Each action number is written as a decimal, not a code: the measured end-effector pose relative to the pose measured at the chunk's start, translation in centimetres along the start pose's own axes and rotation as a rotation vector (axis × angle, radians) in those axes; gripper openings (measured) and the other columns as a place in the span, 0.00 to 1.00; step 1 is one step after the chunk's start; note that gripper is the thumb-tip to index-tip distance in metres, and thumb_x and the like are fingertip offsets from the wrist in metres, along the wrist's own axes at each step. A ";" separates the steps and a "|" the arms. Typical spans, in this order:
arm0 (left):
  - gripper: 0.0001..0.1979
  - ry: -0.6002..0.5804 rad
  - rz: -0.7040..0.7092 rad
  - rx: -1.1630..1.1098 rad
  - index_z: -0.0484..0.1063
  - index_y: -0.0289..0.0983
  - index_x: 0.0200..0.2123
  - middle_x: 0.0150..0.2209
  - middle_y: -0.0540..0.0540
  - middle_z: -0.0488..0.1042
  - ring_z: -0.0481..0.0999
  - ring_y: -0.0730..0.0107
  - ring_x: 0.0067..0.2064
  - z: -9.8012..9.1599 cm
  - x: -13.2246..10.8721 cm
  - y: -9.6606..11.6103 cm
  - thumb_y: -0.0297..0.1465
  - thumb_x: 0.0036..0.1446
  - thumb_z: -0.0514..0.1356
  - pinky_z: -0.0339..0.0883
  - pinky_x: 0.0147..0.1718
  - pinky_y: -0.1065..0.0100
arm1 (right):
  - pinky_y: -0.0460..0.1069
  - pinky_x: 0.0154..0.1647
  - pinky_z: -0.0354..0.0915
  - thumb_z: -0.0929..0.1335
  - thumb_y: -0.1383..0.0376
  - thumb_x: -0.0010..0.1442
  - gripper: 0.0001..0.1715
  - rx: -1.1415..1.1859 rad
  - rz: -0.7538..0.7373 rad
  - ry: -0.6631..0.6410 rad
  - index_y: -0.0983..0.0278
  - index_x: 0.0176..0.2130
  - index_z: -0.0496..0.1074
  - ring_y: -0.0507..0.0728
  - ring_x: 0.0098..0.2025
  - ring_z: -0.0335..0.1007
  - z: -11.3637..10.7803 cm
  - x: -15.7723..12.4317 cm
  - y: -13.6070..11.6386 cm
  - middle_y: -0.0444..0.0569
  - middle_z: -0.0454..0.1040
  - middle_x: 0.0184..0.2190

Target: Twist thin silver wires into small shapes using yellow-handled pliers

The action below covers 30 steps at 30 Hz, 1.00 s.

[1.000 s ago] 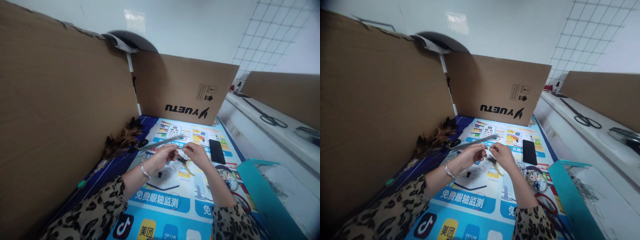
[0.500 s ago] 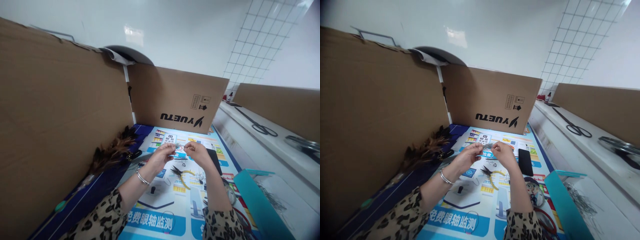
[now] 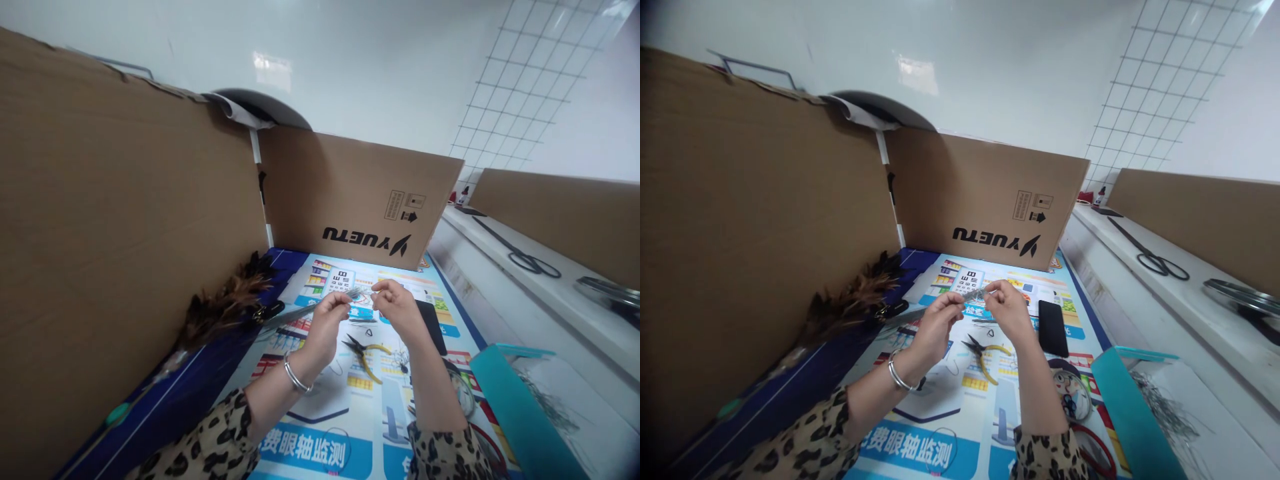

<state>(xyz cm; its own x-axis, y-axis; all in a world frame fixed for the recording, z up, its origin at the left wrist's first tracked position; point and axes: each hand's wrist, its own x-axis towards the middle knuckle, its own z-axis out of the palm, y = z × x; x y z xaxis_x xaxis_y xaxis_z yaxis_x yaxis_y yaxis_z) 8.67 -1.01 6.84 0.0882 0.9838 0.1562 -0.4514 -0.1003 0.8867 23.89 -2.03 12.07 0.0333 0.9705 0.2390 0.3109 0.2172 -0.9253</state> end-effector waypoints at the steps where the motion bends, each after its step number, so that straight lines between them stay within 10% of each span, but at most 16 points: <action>1: 0.06 -0.009 0.003 0.007 0.67 0.37 0.31 0.28 0.52 0.66 0.63 0.76 0.29 0.2 -0.2 -0.2 0.24 0.47 0.56 0.58 0.31 0.72 | 0.44 0.21 0.55 0.66 0.60 0.52 0.11 0.053 -0.010 -0.002 0.62 0.36 0.66 0.49 0.20 0.59 0.1 -0.1 -0.1 0.39 0.65 0.19; 30: 0.08 0.001 0.153 0.150 0.67 0.36 0.32 0.31 0.50 0.69 0.67 0.72 0.34 0.2 0.2 -0.2 0.34 0.52 0.61 0.61 0.36 0.70 | 0.44 0.23 0.56 0.66 0.65 0.51 0.06 0.060 -0.025 -0.055 0.64 0.32 0.69 0.49 0.22 0.60 1.0 -0.2 -0.6 0.39 0.64 0.20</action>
<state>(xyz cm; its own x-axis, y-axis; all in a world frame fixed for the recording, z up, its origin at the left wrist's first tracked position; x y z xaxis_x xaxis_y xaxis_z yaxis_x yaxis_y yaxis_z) 8.97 -0.86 6.81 0.0280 0.9555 0.2938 -0.3224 -0.2695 0.9074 22.78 -2.30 12.28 -0.0262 0.9687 0.2468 0.2538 0.2452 -0.9357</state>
